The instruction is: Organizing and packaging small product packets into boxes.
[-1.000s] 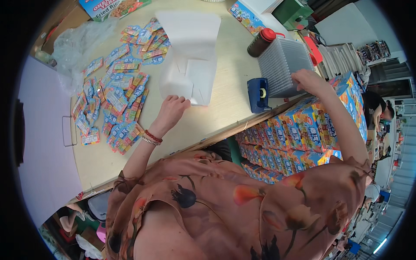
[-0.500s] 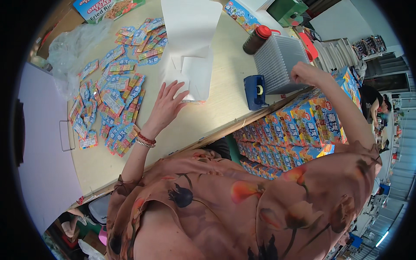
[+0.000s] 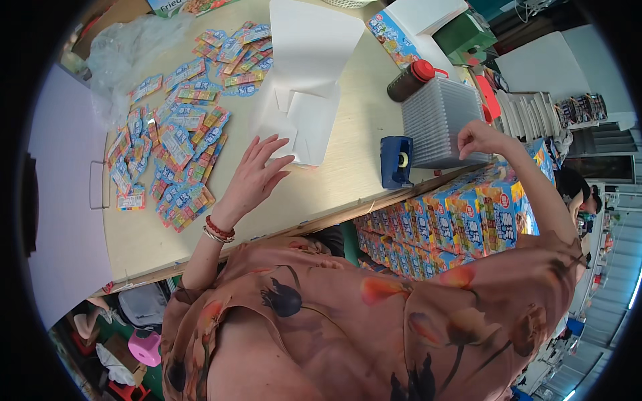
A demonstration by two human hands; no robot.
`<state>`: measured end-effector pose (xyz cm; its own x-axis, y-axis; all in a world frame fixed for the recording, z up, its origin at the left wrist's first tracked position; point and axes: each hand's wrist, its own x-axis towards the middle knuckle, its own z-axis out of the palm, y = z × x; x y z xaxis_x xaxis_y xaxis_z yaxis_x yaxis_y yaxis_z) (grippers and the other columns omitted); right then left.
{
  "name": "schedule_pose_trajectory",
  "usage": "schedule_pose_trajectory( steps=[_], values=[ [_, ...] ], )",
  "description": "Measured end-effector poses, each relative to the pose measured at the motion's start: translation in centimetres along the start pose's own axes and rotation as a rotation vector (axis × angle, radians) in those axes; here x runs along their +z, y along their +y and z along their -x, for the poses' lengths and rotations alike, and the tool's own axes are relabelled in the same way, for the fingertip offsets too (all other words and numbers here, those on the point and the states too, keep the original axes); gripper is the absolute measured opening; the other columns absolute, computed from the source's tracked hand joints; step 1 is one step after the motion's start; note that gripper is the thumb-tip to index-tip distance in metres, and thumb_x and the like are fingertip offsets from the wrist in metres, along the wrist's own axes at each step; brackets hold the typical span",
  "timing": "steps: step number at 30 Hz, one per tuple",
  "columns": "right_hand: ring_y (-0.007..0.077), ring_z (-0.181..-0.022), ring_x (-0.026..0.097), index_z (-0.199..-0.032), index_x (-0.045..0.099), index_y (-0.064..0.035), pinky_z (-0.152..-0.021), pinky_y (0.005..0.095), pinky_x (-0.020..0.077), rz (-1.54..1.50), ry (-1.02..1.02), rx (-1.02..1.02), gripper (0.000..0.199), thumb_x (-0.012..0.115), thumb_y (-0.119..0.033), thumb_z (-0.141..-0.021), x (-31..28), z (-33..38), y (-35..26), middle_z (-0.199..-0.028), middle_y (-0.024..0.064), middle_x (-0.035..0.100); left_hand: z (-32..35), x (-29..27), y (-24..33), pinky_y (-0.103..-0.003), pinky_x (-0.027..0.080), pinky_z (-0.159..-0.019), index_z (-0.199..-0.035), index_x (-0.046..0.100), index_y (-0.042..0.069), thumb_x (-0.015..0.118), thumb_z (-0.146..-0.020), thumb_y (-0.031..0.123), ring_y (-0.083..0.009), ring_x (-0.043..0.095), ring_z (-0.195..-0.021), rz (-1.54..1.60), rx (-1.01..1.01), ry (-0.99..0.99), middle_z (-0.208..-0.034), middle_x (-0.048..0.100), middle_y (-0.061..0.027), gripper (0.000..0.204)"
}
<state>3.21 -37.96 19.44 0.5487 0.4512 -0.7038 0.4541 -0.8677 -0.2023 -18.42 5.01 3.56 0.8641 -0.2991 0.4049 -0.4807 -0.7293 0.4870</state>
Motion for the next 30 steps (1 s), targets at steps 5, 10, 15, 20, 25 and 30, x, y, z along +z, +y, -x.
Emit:
schedule_pose_trajectory(
  steps=[5,10,15,20,25,30],
  values=[
    [0.012,-0.064,0.058,-0.076,0.066,0.0006,-0.063,0.0289,0.0468,-0.151,0.077,-0.035,0.013,0.076,-0.004,-0.07,0.2,0.4,0.4,-0.068,0.0049,0.064,0.1,0.4,-0.1,-0.048,0.029,-0.111,-0.111,0.061,0.01,0.065,-0.084,0.014,-0.0293,0.041,-0.129,0.0,-0.011,-0.026,-0.131,0.049,-0.0089,0.027],
    [0.0162,-0.069,0.061,-0.077,0.063,0.0023,-0.066,0.0293,0.0473,0.025,0.088,-0.028,0.01,0.071,-0.002,-0.073,0.3,0.8,-0.9,-0.071,0.0093,0.064,-0.1,1.2,0.3,-0.048,0.03,-0.111,-0.109,0.061,0.01,0.064,-0.085,0.014,-0.0294,0.041,-0.128,0.025,0.002,-0.036,-0.131,0.049,-0.0084,0.024],
    [0.0294,-0.076,0.064,-0.079,0.061,0.0034,-0.07,0.036,0.0487,0.273,0.096,-0.054,0.005,0.064,0.001,-0.076,0.9,1.5,-1.6,-0.076,0.0161,0.064,-0.2,1.8,0.6,-0.048,0.03,-0.111,-0.107,0.061,0.009,0.063,-0.085,0.012,-0.0302,0.042,-0.128,0.058,0.024,-0.057,-0.131,0.048,-0.0087,0.022],
    [0.0353,-0.082,0.061,-0.083,0.059,0.0003,-0.073,0.0426,0.0483,0.597,0.128,-0.151,0.004,0.057,-0.002,-0.08,1.6,2.0,-2.6,-0.081,0.0172,0.061,0.0,1.8,0.6,-0.048,0.031,-0.111,-0.107,0.06,0.009,0.062,-0.085,0.011,-0.0312,0.042,-0.128,0.081,0.03,-0.078,-0.131,0.048,-0.0089,0.022],
    [0.0348,-0.082,0.059,-0.084,0.056,-0.001,-0.074,0.0438,0.0471,0.59,0.162,-0.161,0.004,0.056,-0.004,-0.081,1.9,2.2,-1.4,-0.084,0.0162,0.059,0.2,2.1,0.6,-0.048,0.031,-0.11,-0.108,0.06,0.01,0.062,-0.085,0.01,-0.0315,0.042,-0.128,0.095,0.043,-0.08,-0.131,0.048,-0.009,0.022],
    [0.0289,-0.083,0.057,-0.086,0.053,-0.0003,-0.075,0.038,0.0452,0.352,0.432,-0.053,0.006,0.055,-0.002,-0.081,-3.0,3.8,0.6,-0.085,0.0142,0.058,0.4,1.9,0.5,-0.048,0.031,-0.111,-0.112,0.06,0.01,0.062,-0.086,0.011,-0.0302,0.044,-0.126,0.093,0.066,-0.091,-0.131,0.048,-0.0094,0.026]
  ],
)
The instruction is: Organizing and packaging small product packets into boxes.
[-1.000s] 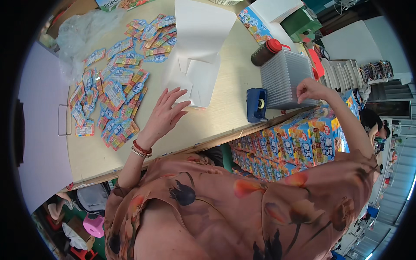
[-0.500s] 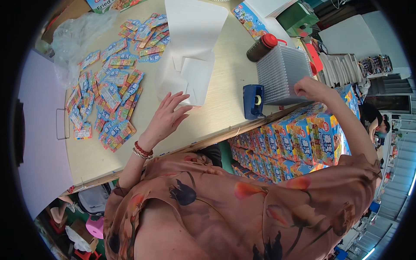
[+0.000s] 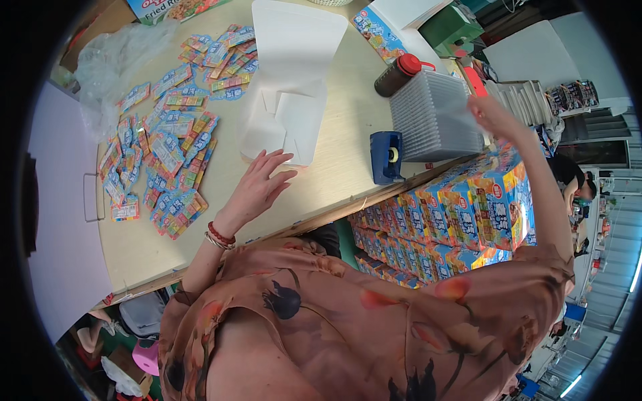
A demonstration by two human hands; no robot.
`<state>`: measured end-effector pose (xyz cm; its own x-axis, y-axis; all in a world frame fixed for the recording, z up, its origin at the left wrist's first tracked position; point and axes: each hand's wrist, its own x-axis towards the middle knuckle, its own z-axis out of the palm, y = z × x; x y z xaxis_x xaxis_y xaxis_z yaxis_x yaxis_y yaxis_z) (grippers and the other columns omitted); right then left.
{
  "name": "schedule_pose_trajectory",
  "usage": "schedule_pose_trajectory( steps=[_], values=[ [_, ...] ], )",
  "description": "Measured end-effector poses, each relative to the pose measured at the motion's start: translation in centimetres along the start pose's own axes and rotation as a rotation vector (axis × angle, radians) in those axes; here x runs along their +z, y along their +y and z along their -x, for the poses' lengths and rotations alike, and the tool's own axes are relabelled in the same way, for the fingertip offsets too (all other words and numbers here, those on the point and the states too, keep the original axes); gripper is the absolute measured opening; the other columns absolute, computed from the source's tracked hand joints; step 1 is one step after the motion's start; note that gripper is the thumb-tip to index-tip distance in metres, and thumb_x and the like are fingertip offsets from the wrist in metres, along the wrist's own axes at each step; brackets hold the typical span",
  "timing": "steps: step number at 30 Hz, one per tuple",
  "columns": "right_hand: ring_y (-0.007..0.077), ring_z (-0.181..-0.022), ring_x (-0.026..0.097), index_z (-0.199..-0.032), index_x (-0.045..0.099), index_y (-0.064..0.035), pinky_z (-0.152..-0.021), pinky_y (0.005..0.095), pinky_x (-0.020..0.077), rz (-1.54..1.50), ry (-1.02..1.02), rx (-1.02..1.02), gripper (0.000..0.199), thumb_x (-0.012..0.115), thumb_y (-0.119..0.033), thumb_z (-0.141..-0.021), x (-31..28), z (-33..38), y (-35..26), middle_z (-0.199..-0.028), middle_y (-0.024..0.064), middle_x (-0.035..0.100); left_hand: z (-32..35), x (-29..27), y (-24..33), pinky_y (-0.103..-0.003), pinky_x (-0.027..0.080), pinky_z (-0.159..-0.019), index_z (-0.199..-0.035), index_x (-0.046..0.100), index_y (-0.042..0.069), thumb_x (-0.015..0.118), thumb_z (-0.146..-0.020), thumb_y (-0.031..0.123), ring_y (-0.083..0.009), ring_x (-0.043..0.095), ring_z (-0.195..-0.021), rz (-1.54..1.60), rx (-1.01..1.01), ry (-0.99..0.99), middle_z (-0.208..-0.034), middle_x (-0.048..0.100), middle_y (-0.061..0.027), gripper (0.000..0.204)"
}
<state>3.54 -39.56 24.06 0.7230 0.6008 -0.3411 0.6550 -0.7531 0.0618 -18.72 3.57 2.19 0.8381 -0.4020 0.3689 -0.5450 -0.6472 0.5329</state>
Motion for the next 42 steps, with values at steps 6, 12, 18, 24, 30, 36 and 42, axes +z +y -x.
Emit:
schedule_pose_trajectory(
  steps=[6,12,18,24,30,36,42],
  values=[
    [0.0377,-0.087,0.059,-0.106,0.058,-0.002,-0.078,0.0427,0.0473,0.269,0.449,-0.018,0.028,0.053,0.001,-0.078,-8.0,0.5,-8.4,-0.093,0.0184,0.063,-1.1,-1.5,0.6,-0.047,0.03,-0.111,-0.138,0.04,0.01,0.068,-0.083,0.013,-0.0325,0.04,-0.129,0.117,-0.066,0.105,-0.137,0.044,-0.0118,0.061],
    [0.0344,-0.074,0.058,-0.09,0.052,0.0005,-0.066,0.0437,0.0461,-0.076,0.099,-0.592,0.02,0.058,0.003,-0.072,-9.0,-2.2,-26.0,-0.081,0.0165,0.057,-3.4,-3.7,0.9,-0.048,0.028,-0.11,-0.141,0.032,0.005,0.079,-0.073,0.022,-0.0303,0.04,-0.129,0.196,0.026,0.723,-0.135,0.044,-0.0141,0.084],
    [0.0202,-0.066,0.051,-0.078,0.039,-0.001,-0.06,0.0311,0.0437,-0.458,0.217,-0.635,0.014,0.052,0.005,-0.076,-4.2,-12.9,-24.9,-0.076,0.0098,0.052,-3.6,-3.2,-2.4,-0.041,0.043,-0.093,-0.142,0.029,0.007,0.075,-0.078,0.014,-0.0262,0.056,-0.104,0.362,-0.273,0.483,-0.11,0.057,-0.015,0.079],
    [0.0226,-0.07,0.054,-0.082,0.042,-0.0019,-0.065,0.0336,0.0455,-0.493,0.335,-0.402,0.008,0.05,0.002,-0.081,5.4,-23.3,-22.4,-0.077,0.0126,0.054,-5.0,1.8,-5.3,-0.039,0.048,-0.077,-0.143,0.026,0.004,0.063,-0.087,0.013,-0.0293,0.056,-0.095,0.138,-0.389,0.519,-0.105,0.051,-0.0175,0.067],
    [0.0333,-0.1,0.056,-0.1,0.054,-0.0026,-0.087,0.0444,0.0472,-0.153,0.572,-0.218,0.018,0.052,-0.007,-0.083,14.8,-26.4,-26.2,-0.103,0.0172,0.057,-5.0,5.0,-4.9,-0.056,0.02,-0.109,-0.14,0.037,0.005,0.062,-0.085,0.026,-0.04,0.024,-0.136,-0.528,-0.45,0.216,-0.144,0.031,-0.0202,0.064],
    [0.0311,-0.101,0.055,-0.096,0.059,-0.0035,-0.096,0.0511,0.0382,-0.043,1.083,-0.011,0.022,0.059,-0.002,-0.074,11.4,-14.8,-25.4,-0.101,0.0132,0.059,-6.6,4.5,-5.1,-0.074,0.022,-0.099,-0.141,0.041,0.018,0.059,-0.084,0.045,-0.0487,0.02,-0.136,-0.294,-0.551,-0.382,-0.155,0.016,-0.0137,0.066],
    [0.0272,-0.113,0.051,-0.137,0.032,0.0038,-0.098,0.0385,0.0402,-0.523,1.402,0.596,0.063,0.065,-0.015,-0.087,9.0,-3.4,-15.6,-0.126,0.0197,0.049,-8.6,5.0,-8.1,-0.075,0.035,-0.09,-0.14,0.041,0.023,0.062,-0.079,0.043,-0.0495,0.025,-0.132,-0.215,-0.566,-0.574,-0.153,0.019,-0.0145,0.068]
  ],
)
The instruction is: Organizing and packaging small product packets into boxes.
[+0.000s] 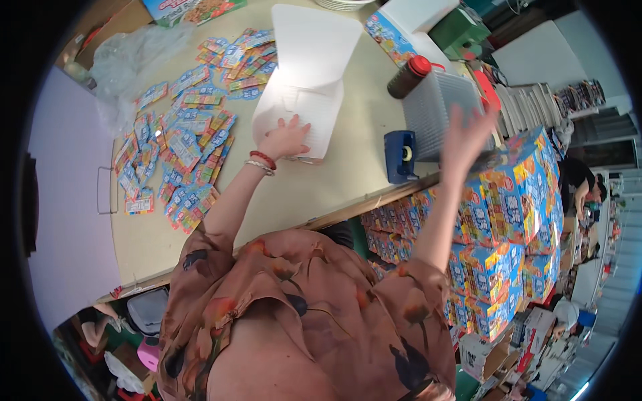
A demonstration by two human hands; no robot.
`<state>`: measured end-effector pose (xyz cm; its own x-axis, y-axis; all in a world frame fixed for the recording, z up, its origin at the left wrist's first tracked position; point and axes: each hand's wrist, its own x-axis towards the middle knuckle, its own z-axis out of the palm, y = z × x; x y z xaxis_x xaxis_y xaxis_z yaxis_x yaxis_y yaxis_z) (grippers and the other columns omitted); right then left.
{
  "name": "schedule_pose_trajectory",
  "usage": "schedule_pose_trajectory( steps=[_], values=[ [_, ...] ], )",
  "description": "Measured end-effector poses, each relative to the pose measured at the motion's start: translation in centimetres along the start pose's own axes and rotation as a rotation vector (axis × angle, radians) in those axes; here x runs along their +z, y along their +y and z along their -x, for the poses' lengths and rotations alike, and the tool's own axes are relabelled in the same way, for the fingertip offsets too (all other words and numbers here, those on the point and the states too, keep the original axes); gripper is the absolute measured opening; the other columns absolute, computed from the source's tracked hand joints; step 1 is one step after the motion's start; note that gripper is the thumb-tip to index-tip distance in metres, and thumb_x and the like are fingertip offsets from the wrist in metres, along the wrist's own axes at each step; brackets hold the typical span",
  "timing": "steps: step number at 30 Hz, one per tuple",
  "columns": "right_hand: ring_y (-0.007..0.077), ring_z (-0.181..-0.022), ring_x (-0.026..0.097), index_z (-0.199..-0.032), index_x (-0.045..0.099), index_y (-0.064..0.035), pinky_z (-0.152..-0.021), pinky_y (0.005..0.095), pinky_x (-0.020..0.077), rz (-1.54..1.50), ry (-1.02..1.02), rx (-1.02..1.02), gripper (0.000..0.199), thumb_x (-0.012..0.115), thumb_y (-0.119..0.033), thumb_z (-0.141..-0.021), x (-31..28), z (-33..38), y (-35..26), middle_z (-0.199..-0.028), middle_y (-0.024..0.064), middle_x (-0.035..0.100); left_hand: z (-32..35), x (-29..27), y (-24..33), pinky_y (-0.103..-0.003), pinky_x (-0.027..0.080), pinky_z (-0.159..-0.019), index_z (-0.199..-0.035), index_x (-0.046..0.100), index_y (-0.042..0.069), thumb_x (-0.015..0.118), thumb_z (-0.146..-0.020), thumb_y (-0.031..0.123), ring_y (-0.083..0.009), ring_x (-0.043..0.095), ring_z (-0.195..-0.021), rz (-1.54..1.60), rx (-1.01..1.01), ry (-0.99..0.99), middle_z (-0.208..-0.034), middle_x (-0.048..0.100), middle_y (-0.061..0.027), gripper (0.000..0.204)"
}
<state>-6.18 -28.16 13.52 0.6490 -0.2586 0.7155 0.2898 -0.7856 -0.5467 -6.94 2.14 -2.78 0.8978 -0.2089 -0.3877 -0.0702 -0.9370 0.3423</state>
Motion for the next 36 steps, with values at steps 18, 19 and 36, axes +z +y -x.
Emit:
schedule_pose_trajectory(
  steps=[18,19,36],
  values=[
    [0.0268,-0.093,0.063,-0.105,0.065,-0.0001,-0.084,0.0335,0.0486,-0.266,-0.461,-0.291,0.02,0.055,0.003,-0.088,5.6,11.2,-9.7,-0.1,0.0154,0.065,5.7,1.7,-2.6,-0.049,0.036,-0.099,-0.144,0.019,-0.001,0.058,-0.086,0.017,-0.0406,0.042,-0.123,0.378,-0.267,0.928,-0.139,0.035,-0.0273,0.073],
    [0.0281,-0.1,0.062,-0.106,0.063,0.0003,-0.088,0.0339,0.0472,-0.282,-0.56,-0.318,0.019,0.057,0.0,-0.088,6.6,11.5,-10.9,-0.105,0.0155,0.064,6.6,-0.3,-2.8,-0.046,0.045,-0.09,-0.143,0.014,-0.006,0.055,-0.086,0.012,-0.0429,0.051,-0.112,0.729,-0.156,0.563,-0.131,0.043,-0.0296,0.073],
    [0.0495,-0.126,0.036,-0.138,0.042,-0.009,-0.105,0.0562,0.0283,0.149,-1.021,-0.1,0.063,0.035,-0.053,-0.093,45.4,1.6,-8.6,-0.134,0.0287,0.044,3.8,-2.2,-13.6,-0.047,0.033,-0.106,-0.134,0.045,0.004,0.058,-0.089,0.033,-0.0431,0.039,-0.126,0.429,-0.061,0.842,-0.139,0.038,-0.0266,0.055]
  ],
)
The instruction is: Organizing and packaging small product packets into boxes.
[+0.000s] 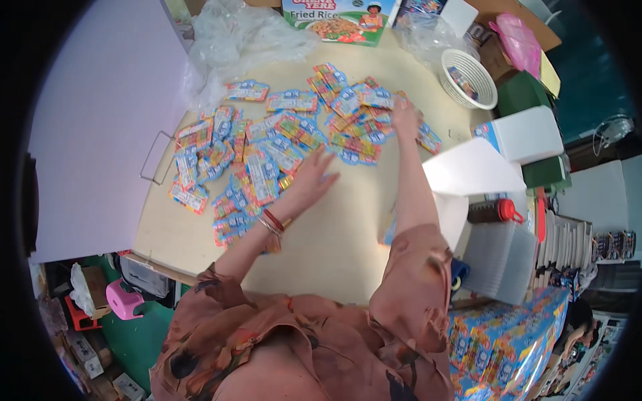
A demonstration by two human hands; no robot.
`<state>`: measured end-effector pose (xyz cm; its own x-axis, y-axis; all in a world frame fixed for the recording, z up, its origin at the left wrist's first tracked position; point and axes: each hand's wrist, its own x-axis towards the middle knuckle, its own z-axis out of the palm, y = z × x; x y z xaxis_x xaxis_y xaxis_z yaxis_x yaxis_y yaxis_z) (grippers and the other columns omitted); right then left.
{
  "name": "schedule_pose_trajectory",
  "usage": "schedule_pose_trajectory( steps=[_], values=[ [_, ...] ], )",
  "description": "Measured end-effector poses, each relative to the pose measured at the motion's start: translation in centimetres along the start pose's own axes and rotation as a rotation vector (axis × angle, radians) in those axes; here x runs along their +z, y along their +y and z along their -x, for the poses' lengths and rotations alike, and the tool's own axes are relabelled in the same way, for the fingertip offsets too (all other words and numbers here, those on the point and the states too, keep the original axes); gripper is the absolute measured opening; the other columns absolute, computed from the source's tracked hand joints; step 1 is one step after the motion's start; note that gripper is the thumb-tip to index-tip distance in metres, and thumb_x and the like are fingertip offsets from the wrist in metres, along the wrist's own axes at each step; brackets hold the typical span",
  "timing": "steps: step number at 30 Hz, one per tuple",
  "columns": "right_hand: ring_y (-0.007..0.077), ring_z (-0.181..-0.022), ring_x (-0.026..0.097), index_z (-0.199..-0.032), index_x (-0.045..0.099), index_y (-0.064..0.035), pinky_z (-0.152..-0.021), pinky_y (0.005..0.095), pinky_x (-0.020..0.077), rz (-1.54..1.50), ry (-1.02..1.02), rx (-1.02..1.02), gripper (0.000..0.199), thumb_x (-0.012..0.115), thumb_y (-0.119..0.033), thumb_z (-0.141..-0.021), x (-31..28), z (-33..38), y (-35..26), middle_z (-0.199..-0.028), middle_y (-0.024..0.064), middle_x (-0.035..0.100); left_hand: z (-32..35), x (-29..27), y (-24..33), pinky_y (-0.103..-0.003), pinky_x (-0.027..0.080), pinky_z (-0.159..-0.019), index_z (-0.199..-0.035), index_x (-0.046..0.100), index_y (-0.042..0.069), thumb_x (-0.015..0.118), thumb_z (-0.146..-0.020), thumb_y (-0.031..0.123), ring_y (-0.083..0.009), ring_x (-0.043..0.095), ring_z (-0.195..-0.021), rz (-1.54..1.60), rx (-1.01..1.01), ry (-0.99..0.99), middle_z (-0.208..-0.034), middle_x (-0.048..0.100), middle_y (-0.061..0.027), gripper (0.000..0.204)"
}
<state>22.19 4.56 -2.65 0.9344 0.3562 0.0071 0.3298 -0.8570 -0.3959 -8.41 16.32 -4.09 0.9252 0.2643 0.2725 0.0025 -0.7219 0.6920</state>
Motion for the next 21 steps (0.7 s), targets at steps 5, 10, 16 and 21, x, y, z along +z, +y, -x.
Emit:
schedule_pose_trajectory(
  steps=[5,10,16,21],
  values=[
    [0.0483,-0.14,0.006,-0.142,0.038,-0.0184,-0.102,0.0733,0.0047,-0.057,0.147,0.632,0.072,0.031,-0.065,-0.088,1.8,-3.2,1.3,-0.152,0.0255,0.015,-10.1,-5.1,-8.7,-0.048,0.035,-0.105,-0.14,0.041,0.012,0.058,-0.089,0.033,-0.0452,0.038,-0.126,-0.175,0.006,0.004,-0.139,0.037,-0.0277,0.057],
    [0.0501,-0.139,0.004,-0.14,0.042,-0.03,-0.096,0.0781,-0.0066,-0.008,0.207,0.476,0.063,0.034,-0.066,-0.088,5.6,-3.1,-1.4,-0.151,0.0263,0.016,-21.0,-2.7,-15.3,-0.058,0.022,-0.11,-0.143,0.037,0.025,0.048,-0.091,0.052,-0.0449,0.023,-0.137,-0.439,-0.054,-0.202,-0.151,0.024,-0.0193,0.06],
    [0.0492,-0.138,0.014,-0.138,0.045,-0.0257,-0.095,0.0793,-0.0081,0.033,0.283,0.369,0.062,0.04,-0.062,-0.087,6.4,-2.5,-2.0,-0.148,0.0181,0.032,-28.8,2.9,-15.0,-0.061,0.013,-0.11,-0.144,0.035,0.034,0.043,-0.088,0.062,-0.0433,0.012,-0.141,-0.314,-0.145,-0.315,-0.153,0.023,-0.0124,0.063],
    [0.0416,-0.134,0.031,-0.131,0.051,-0.0189,-0.097,0.08,-0.0001,0.067,0.38,0.233,0.055,0.047,-0.052,-0.086,7.8,-1.3,-3.6,-0.142,0.0029,0.044,-27.1,3.3,-18.2,-0.074,0.006,-0.101,-0.138,0.043,0.03,0.04,-0.088,0.063,-0.0336,0.019,-0.141,-0.494,0.047,-0.31,-0.152,0.03,-0.0007,0.061]
  ],
)
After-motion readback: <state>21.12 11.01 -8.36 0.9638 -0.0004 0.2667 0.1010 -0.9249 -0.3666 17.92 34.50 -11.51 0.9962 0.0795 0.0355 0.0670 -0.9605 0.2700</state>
